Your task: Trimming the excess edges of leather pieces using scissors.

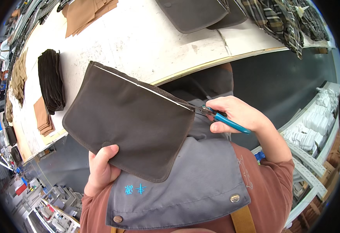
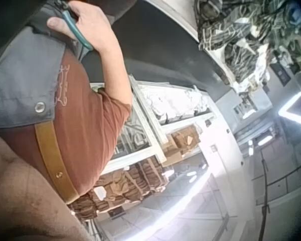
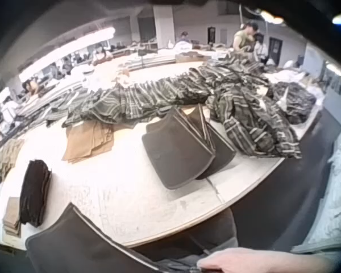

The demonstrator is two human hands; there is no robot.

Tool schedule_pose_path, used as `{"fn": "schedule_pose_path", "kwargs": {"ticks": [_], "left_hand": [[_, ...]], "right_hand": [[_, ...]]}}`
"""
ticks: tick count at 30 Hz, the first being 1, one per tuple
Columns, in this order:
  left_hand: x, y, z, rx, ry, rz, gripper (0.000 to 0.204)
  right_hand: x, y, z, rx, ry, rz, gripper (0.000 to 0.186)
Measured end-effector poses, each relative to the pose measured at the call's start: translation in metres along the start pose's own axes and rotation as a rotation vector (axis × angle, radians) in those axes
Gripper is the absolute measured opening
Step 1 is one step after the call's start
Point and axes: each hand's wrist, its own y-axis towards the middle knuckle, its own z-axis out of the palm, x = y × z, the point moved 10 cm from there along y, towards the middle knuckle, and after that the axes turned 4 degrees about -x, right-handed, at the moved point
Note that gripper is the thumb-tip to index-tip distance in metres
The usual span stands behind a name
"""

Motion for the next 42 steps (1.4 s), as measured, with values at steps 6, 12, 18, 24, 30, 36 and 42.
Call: {"fn": "schedule_pose_path", "kwargs": {"ticks": [6,12,18,24,30,36,42], "left_hand": [[0.001,0.003,-0.003,0.017,-0.007,-0.010,0.046],[0.002,0.002,-0.001,0.010,-0.020,-0.010,0.046],[0.003,0.004,-0.004,0.004,-0.022,-0.022,0.045],[0.003,0.004,-0.002,0.020,-0.044,-0.018,0.044],[0.003,0.005,-0.001,0.016,-0.036,-0.023,0.044],[0.004,0.006,-0.002,0.020,-0.045,-0.023,0.044],[0.003,0.005,0.000,0.027,-0.046,-0.030,0.043]], "right_hand": [[-0.006,-0.001,-0.002,-0.008,0.079,0.108,0.066],[-0.008,-0.002,-0.003,-0.044,0.118,0.097,0.067],[-0.010,-0.004,-0.001,-0.083,0.210,0.120,0.065],[-0.012,-0.005,-0.003,-0.093,0.181,0.132,0.066],[-0.015,-0.006,-0.003,-0.126,0.149,0.110,0.068],[-0.014,-0.007,-0.003,-0.136,0.138,0.102,0.068],[-0.014,-0.007,-0.004,-0.130,0.119,0.120,0.066]]}}
